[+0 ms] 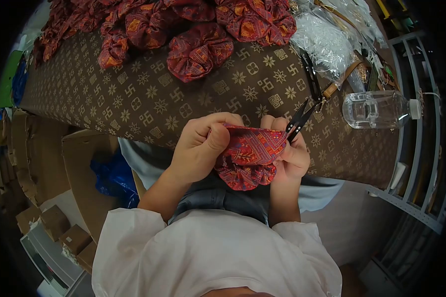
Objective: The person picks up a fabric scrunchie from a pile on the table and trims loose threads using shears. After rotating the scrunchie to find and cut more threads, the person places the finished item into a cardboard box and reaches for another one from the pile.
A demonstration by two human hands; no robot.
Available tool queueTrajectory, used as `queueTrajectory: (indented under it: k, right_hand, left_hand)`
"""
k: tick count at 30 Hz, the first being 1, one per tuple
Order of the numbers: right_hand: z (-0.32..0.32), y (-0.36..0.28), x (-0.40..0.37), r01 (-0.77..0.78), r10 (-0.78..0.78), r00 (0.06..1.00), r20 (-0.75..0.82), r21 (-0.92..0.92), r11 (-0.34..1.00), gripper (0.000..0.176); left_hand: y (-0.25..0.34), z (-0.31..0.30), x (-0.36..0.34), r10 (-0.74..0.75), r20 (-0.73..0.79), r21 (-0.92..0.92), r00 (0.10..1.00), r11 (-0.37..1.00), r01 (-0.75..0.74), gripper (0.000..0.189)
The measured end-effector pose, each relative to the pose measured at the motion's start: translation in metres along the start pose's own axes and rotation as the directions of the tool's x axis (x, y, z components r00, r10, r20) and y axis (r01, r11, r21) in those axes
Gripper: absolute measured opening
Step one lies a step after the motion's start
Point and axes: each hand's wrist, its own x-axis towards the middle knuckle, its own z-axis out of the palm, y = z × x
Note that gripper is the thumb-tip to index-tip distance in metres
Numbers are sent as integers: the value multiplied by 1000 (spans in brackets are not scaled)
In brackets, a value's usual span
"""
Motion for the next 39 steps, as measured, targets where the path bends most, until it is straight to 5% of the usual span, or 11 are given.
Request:
queueTrajectory:
  k: [6, 9, 14, 18, 25, 27, 31, 34, 36, 39]
  right_hand:
    - [-2, -2, 0, 10, -12, 998, -58, -32, 999, 19]
    - [2, -4, 1, 6, -8, 989, -148, -15, 1000, 18]
    - [11, -1, 1, 21, -19, 974, -227, 9, 1000, 18]
    - [0, -2, 0, -3, 5, 995, -96, 16, 1000, 17]
    - [6, -4, -1, -18, 5, 997, -80, -155, 988, 15]
    - [10, -3, 0, -17, 5, 998, -60, -202, 979, 15]
    - [26, -3, 1, -31, -47, 983, -176, -415, 909, 10]
    - [33, -2, 0, -70, -74, 976, -204, -616, 785, 11]
    - [39, -3, -2, -90, -102, 970, -222, -716, 692, 13]
    - [42, -4, -5, -150, -104, 960, -262, -787, 598, 16]
  left_hand:
    - [10, -3, 5, -91, 164, -149, 982, 982, 116, 33]
    - [23, 4, 4, -163, 129, 18, 978, 987, 162, 37]
    - [26, 2, 3, -268, 52, -68, 962, 960, 272, 34]
    - [24, -3, 4, -348, 34, -305, 937, 889, 341, 28]
    - [27, 0, 5, -337, 2, -364, 942, 877, 315, 28]
    - [31, 7, 9, -124, -41, 149, 991, 980, 129, 20]
    - [31, -2, 12, -4, 59, 436, 998, 900, -22, 11]
    - [33, -1, 10, -94, -10, 244, 996, 965, 93, 9]
    - [31, -1, 8, -203, 6, -66, 979, 977, 203, 9]
    - [32, 4, 8, -190, -20, 26, 982, 981, 190, 8]
